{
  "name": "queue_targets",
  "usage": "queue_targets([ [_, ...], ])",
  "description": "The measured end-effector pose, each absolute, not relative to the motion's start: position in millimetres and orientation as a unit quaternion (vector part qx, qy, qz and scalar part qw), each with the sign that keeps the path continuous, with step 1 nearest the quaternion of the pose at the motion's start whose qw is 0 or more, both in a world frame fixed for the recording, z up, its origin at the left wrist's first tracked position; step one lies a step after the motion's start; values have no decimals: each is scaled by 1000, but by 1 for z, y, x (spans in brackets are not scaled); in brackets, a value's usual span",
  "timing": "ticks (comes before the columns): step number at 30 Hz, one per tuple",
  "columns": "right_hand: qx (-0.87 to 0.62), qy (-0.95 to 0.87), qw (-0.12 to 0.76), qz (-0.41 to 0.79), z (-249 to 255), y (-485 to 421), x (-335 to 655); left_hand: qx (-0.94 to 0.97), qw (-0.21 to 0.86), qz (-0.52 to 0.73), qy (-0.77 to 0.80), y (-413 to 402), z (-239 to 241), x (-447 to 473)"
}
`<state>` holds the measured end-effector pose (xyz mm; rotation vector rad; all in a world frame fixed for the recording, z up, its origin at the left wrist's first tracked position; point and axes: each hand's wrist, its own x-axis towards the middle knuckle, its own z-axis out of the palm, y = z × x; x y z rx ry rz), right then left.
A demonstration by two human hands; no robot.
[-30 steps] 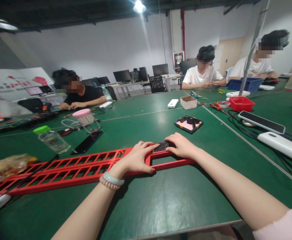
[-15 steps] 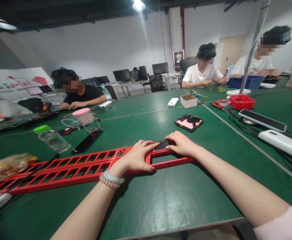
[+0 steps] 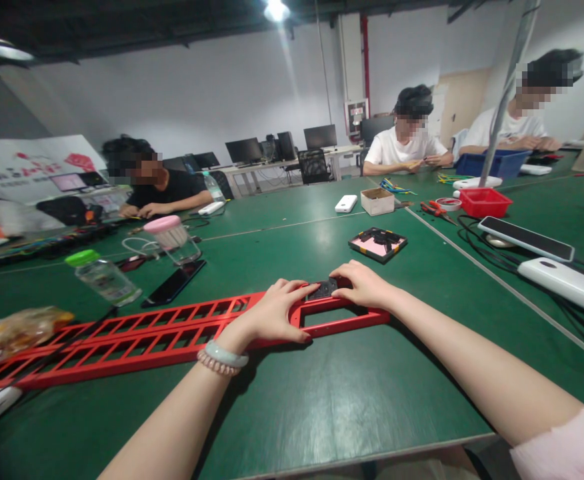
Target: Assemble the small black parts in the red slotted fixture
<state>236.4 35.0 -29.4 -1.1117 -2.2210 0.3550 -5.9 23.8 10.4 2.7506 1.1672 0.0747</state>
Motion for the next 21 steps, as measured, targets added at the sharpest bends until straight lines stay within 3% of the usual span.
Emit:
queue_targets([
  [21, -401, -858, 298, 117, -32, 36, 237, 923, 68, 26, 377, 26, 6, -8],
])
